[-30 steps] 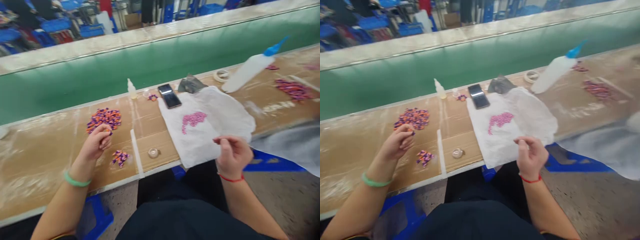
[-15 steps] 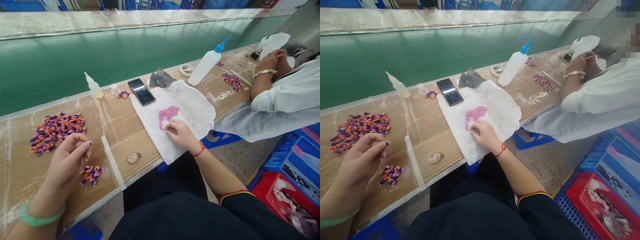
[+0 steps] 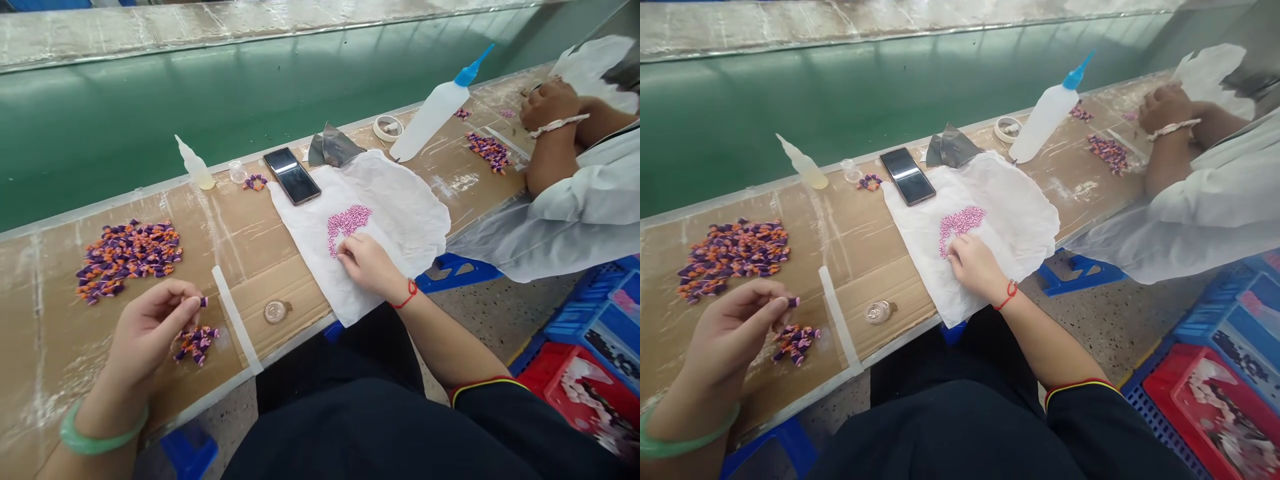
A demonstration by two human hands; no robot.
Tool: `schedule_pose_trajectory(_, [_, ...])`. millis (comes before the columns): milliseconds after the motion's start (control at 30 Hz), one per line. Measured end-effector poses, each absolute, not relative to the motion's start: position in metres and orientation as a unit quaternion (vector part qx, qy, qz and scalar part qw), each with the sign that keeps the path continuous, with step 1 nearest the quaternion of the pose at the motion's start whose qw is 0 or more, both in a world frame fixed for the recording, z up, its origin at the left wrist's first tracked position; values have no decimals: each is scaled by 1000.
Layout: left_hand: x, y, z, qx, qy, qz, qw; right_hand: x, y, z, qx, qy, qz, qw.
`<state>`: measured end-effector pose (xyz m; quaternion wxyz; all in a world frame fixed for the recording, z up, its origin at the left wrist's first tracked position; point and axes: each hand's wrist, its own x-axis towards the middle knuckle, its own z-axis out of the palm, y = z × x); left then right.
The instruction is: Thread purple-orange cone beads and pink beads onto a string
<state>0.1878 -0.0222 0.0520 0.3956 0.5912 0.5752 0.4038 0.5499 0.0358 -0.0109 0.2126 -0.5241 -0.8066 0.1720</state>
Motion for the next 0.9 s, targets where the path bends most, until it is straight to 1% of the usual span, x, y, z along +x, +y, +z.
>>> schedule_pose_trajectory(233, [206, -43, 69, 657, 551, 386, 340, 545, 31, -11, -501, -824, 149, 220])
schedule_pose_trajectory(333, [233, -52, 79, 711, 529, 353, 301, 540, 21, 8, -460, -838, 170, 239])
schedule_pose_trajectory(467, [276, -52, 81, 768, 491, 321, 258, 524, 2, 50, -349, -867, 216, 281])
schedule_pose_trajectory(567, [296, -51, 78, 780, 472, 318, 258, 512, -10, 74, -302, -884, 203, 293])
schedule_pose_trajectory(633, [302, -52, 78, 776, 472, 327, 261, 505, -16, 82, -285, -893, 186, 294])
schedule_pose_trajectory(767, [305, -56, 82, 770, 460, 350, 268, 497, -23, 84, -267, -908, 156, 283])
schedule_pose_trajectory(900, [305, -59, 84, 774, 460, 346, 264, 496, -26, 84, -262, -918, 137, 263])
